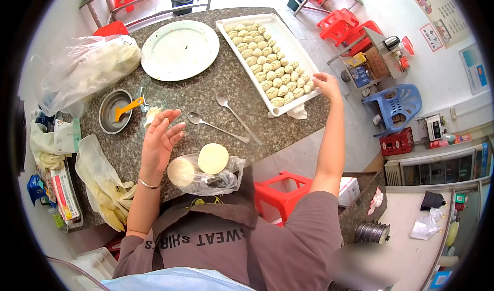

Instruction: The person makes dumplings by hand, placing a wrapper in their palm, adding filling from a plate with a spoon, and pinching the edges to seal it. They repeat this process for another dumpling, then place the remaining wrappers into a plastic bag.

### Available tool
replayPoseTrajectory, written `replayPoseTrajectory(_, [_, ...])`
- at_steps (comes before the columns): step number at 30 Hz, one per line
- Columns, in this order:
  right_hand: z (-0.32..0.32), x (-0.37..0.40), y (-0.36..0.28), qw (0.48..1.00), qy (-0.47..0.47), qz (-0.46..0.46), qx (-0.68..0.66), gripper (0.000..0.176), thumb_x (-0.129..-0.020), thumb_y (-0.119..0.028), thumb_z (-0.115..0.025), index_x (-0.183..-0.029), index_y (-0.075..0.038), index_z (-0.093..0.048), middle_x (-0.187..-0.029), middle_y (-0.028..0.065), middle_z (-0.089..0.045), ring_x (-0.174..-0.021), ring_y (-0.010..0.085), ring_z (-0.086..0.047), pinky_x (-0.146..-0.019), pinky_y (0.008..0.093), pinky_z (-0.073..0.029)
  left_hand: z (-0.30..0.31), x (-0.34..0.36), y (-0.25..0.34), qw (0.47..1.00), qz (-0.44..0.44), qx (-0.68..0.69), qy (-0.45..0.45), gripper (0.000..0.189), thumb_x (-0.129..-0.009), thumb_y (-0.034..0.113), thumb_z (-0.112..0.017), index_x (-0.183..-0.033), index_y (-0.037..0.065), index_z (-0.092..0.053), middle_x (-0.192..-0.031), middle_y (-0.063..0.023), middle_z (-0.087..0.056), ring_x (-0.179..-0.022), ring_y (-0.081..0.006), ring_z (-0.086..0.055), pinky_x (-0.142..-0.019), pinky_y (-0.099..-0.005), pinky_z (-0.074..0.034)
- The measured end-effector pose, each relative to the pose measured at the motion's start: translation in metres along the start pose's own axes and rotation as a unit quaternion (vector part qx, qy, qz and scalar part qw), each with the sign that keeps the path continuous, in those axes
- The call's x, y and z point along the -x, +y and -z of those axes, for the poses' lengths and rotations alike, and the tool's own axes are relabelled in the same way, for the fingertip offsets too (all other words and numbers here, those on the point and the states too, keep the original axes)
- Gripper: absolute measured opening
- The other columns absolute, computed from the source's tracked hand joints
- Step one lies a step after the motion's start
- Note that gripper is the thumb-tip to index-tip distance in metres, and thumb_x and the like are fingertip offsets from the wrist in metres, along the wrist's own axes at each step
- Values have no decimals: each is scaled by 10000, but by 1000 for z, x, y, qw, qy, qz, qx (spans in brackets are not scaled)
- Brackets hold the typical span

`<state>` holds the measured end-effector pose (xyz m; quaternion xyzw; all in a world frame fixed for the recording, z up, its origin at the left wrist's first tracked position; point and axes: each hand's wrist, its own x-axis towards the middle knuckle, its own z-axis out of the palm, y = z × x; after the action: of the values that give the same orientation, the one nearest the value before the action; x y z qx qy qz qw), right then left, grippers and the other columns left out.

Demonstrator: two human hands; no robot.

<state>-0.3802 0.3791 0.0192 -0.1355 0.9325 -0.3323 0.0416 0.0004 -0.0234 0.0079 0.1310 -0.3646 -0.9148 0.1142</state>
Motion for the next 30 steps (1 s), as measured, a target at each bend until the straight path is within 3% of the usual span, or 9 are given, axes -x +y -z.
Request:
replayPoseTrajectory(4, [-2,-1,5,1000,-6,4,4,296,-829,-147,-653,-1083,5,-658,-956,82,-690,-859,153,-635,-790,277,-495,-2,1,2,1000,-1,-8,-2,296,-954,161,-536,-1214,23,-507,-1253,-131,-552,-1004,-194,-631,-818,-295,-548])
replayPoseTrajectory(8, [-6,16,-16,995,65,60,44,272,-859,-183,-634,-1074,-20,-668,-936,114,-704,-870,176,-657,-771,303,-500,0,0,3,1000,-7,-10,8,300,-954,160,-533,-1216,16,-505,-1251,-131,-554,-1002,-193,-632,-817,-295,-549])
replayPoseTrajectory(11, [-13,63,-43,981,176,70,-49,261,-883,-162,-628,-1087,-1,-646,-936,99,-688,-835,162,-648,-731,297,-501,1,-1,2,1000,-5,-6,7,296,-955,162,-530,-1211,16,-507,-1245,-128,-557,-1000,-193,-633,-820,-292,-548])
replayPoseTrajectory(12, [-21,80,-34,981,177,65,-48,261,-883,-162,-628,-1087,-1,-646,-936,99,-688,-835,162,-648,-731,297,-501,1,-1,2,1000,-1,-7,6,296,-955,162,-530,-1211,16,-507,-1245,-128,-557,-1000,-193,-633,-820,-292,-548])
replayPoseTrajectory(16, [-82,143,-21,933,348,30,-84,196,-874,-151,-653,-999,0,-652,-873,69,-665,-737,129,-606,-671,269,-488,-3,1,1,1000,1,-3,5,292,-954,166,-534,-1211,29,-513,-1251,-127,-554,-1005,-196,-631,-825,-292,-546])
replayPoseTrajectory(19, [-128,164,-41,957,273,66,-78,166,-847,-138,-670,-949,-8,-656,-829,70,-648,-701,160,-602,-652,290,-484,-3,2,-2,1000,8,-7,-2,299,-953,166,-538,-1220,34,-514,-1260,-127,-550,-1013,-203,-630,-831,-299,-544])
replayPoseTrajectory(25, [-115,181,-37,981,171,67,59,135,-806,-120,-671,-871,-3,-654,-777,127,-619,-678,251,-590,-624,332,-461,8,-3,-4,1000,-3,-4,-2,282,-953,162,-539,-1204,32,-535,-1226,-115,-575,-1015,-200,-631,-825,-294,-546])
replayPoseTrajectory(29, [-96,212,-41,999,-27,-37,-2,128,-843,-94,-650,-913,12,-646,-811,58,-631,-707,112,-567,-627,263,-436,6,-2,-8,1000,22,-12,-16,267,-952,171,-539,-1188,45,-545,-1222,-103,-576,-1010,-178,-633,-831,-286,-543])
replayPoseTrajectory(30, [-97,217,-52,999,-32,-27,-1,128,-843,-94,-650,-913,12,-646,-811,58,-631,-707,112,-567,-627,263,-436,5,0,-10,1000,14,-10,-11,267,-952,171,-539,-1188,45,-545,-1222,-103,-576,-1010,-178,-633,-831,-286,-543])
